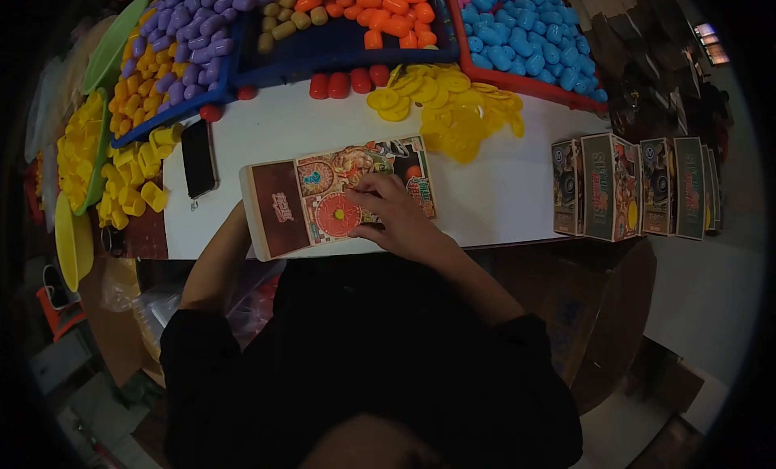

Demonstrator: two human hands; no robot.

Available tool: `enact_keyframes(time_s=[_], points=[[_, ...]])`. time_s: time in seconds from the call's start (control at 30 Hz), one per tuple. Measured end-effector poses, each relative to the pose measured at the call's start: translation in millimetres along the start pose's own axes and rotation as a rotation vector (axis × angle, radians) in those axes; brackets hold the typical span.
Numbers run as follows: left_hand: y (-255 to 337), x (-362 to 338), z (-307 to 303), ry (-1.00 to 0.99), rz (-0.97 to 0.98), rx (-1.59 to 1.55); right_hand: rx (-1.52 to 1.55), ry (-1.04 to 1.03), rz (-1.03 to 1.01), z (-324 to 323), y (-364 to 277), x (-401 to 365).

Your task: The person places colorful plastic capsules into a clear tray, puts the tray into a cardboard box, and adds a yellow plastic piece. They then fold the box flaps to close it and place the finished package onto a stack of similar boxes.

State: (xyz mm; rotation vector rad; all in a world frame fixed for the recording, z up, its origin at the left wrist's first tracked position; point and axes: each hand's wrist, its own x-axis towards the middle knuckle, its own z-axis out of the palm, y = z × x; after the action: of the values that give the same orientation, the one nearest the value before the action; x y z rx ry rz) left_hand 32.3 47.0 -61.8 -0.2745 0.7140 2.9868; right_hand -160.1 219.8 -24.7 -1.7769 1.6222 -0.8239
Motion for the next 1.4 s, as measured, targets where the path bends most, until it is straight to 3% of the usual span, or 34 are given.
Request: enact_keyframes(time_s=[0.13, 0.3, 0.33, 0.37, 0.4, 0.43, 0.47, 0.5, 0.53, 0.57, 0.6, 0.63, 0.73, 0.8, 0.83, 0.9, 1.0, 1.07, 1.23, 1.27, 1.33, 1.4], points=[[9, 11, 93, 0.283, 0.044, -0.211, -0.137, -0.002, -0.014, 3, -5, 1], [-9, -9, 1, 0.499, 0.075, 0.209, -0.161, 0.065, -0.128, -14, -4, 8], [-4, -15, -11, 0.549, 0.085, 0.324, -0.038, 0.019, 0.020, -34, 1, 17], [4, -31, -12, 0.600, 0.232, 0.440, 0.087, -0.027, 0.167, -52, 10, 29], [9, -46, -5, 0.652, 0.379, 0.552, 0.060, 0.163, 0.183, -63, 26, 43], [8, -53, 9, 0.848, 0.604, 0.764, 0.036, 0.351, 0.203, -72, 44, 58], [5, -59, 25, 1.041, 0.832, 0.975, -0.237, 0.310, 0.075, -81, 62, 73], [0, -62, 42, 1.022, 0.910, 0.974, -0.509, 0.265, -0.057, -87, 73, 85], [-3, -66, 61, 0.857, 0.837, 1.279, -0.510, 0.265, -0.062, -83, 72, 93], [-5, -68, 79, 0.677, 0.747, 1.567, -0.696, 0.121, -0.064, -76, 69, 104], [-9, -60, 97, 0.571, 0.656, 1.738, -0.879, -0.027, -0.067, -71, 67, 113], [-14, -52, 109, 0.458, 0.554, 1.901, -0.878, -0.028, -0.074, -70, 72, 118], [-43, -34, 90, 0.548, 0.409, 2.073, -1.036, 0.025, -0.126, -77, 65, 123], [-45, -25, 82, 0.584, 0.408, 2.040, -0.287, 0.294, 0.100, -95, 29, 98], [-45, -20, 78, 0.604, 0.410, 2.014, -0.286, 0.285, 0.110, -88, 18, 82], [-45, -7, 72, 0.609, 0.434, 2.040, 0.155, 0.178, 0.249, -74, -3, 51], [-42, 4, 75, 0.613, 0.436, 2.129, -0.004, 0.134, 0.121, -41, 9, 22], [-38, 2, 79, 0.616, 0.387, 2.186, -0.318, 0.228, -0.040, -35, 11, 15], [-16, -4, 67, 0.466, 0.387, 2.074, -0.283, 0.263, -0.114, -24, 17, 12], [-15, -4, 67, 0.467, 0.387, 2.081, -0.275, 0.297, -0.132, -22, 16, 14], [-13, -2, 68, 0.573, 0.381, 1.802, -0.232, 0.309, -0.149, -12, 8, 13], [-14, -1, 68, 0.586, 0.387, 1.827, -0.185, 0.316, -0.162, -1, 3, 15]])
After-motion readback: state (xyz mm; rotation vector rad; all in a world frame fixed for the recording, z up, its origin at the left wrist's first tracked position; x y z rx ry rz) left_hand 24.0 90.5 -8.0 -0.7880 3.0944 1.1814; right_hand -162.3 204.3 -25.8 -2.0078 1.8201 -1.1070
